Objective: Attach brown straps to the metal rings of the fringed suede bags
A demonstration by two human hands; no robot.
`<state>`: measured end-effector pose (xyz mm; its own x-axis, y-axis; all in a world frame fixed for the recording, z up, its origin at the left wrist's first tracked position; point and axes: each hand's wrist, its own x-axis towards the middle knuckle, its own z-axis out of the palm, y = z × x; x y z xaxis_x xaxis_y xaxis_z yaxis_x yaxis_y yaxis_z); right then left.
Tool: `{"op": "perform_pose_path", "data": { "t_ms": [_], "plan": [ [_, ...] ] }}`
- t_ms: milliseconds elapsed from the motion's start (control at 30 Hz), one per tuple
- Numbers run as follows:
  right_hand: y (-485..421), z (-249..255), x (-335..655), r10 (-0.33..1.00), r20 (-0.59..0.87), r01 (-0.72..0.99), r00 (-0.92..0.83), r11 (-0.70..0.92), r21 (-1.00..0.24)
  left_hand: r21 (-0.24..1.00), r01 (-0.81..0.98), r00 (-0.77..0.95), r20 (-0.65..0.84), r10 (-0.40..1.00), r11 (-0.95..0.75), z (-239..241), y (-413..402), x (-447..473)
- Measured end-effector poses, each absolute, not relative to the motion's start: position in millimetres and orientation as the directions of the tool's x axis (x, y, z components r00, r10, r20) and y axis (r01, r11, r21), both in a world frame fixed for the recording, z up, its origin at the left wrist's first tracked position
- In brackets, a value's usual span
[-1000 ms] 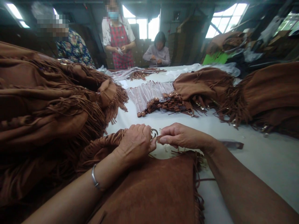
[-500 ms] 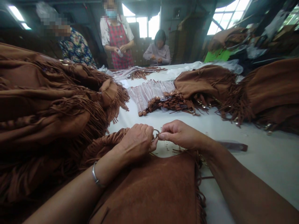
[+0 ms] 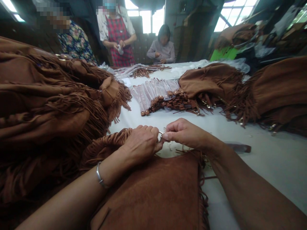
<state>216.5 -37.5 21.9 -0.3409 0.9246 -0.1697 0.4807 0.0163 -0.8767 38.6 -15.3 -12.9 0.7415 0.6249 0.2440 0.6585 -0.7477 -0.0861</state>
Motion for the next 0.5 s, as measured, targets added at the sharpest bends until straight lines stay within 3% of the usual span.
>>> {"op": "perform_pose_path", "data": {
  "t_ms": [300, 400, 500],
  "plan": [
    [-32, -3, 220, 0.817, -0.256, 0.142, -0.517, -0.213, -0.967, -0.045, 0.425, 0.896, 0.166, 0.412, -0.904, -15, -13, 27],
    [-26, -10, 224, 0.762, -0.28, 0.106, -0.583, -0.271, -0.957, -0.031, 0.378, 0.915, 0.164, 0.369, -0.925, -17, -13, 26],
    [-24, -7, 228, 0.746, -0.306, 0.129, -0.591, -0.288, -0.949, -0.013, 0.432, 0.885, 0.198, 0.421, -0.902, -17, -14, 27]
  ]
}}
